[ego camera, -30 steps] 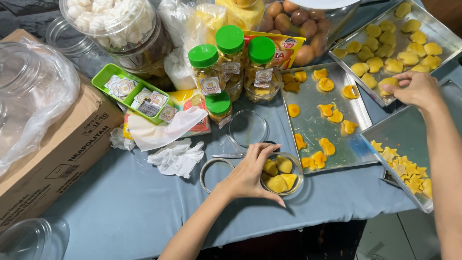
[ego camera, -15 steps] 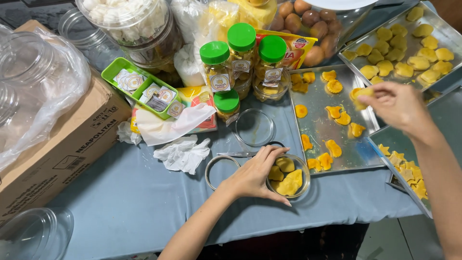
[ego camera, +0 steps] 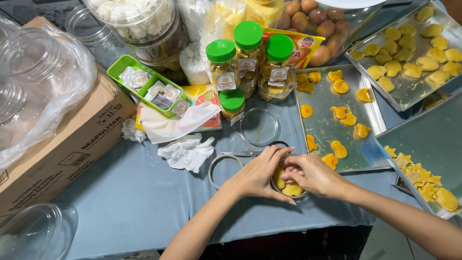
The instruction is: Filling plastic jars with small yellow pastries and cleaning the jars with a cloth.
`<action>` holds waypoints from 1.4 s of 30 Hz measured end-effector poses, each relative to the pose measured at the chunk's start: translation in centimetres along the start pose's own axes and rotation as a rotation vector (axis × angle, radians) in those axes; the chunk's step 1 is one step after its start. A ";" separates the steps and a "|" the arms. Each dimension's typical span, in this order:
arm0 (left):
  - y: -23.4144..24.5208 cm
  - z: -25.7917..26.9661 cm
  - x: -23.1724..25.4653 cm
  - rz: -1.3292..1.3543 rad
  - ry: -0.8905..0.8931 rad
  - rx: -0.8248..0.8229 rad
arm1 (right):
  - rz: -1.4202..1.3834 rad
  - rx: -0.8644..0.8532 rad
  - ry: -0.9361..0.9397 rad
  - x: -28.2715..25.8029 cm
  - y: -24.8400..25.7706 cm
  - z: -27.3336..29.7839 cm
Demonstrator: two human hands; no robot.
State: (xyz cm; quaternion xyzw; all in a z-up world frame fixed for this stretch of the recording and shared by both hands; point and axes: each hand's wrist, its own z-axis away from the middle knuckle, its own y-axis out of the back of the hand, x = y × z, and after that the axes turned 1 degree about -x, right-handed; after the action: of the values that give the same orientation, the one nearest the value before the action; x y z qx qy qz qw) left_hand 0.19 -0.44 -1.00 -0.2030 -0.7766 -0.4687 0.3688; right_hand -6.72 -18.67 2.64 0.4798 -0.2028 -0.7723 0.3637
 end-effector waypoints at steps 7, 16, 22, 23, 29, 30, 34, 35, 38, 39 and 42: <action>0.3 0.1 0.2 0.001 -0.019 0.002 | 0.108 0.127 -0.014 1.2 -1.8 -0.2; 1.4 -0.1 0.9 0.107 -0.049 -0.087 | -0.071 0.327 0.049 -1.4 3.7 3.5; 1.3 -0.1 1.0 -0.013 -0.031 -0.015 | 0.020 0.855 -0.029 11.9 15.8 -1.8; 1.5 0.0 1.1 0.009 -0.044 -0.051 | 0.120 0.879 -0.053 16.5 17.5 -3.8; 1.9 -0.2 1.0 0.110 0.029 -0.144 | 0.226 0.854 -0.229 21.5 20.7 -8.3; 1.8 -0.3 1.1 0.105 0.077 -0.096 | 0.297 0.889 -0.221 22.8 20.7 -9.0; 1.7 -0.1 1.0 0.053 0.058 -0.058 | 0.110 0.873 -0.335 25.0 21.4 -9.6; 1.9 -0.1 1.0 0.089 0.009 -0.076 | 0.105 0.917 -0.371 26.5 21.8 -10.1; 2.0 0.1 0.4 0.132 -0.046 -0.122 | 0.048 1.000 -0.366 28.2 22.0 -9.9; 2.0 0.1 0.1 0.136 -0.055 -0.153 | -0.006 1.040 -0.326 28.3 21.9 -9.7; 1.3 0.0 0.7 0.055 0.074 -0.088 | -0.458 0.749 -0.432 8.4 19.5 -1.7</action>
State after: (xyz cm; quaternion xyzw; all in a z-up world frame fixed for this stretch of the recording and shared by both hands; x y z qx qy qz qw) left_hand 0.60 0.12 0.29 -0.2229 -0.7351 -0.4992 0.4008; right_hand -0.34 -37.69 9.80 0.4387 -0.4269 -0.7882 -0.0635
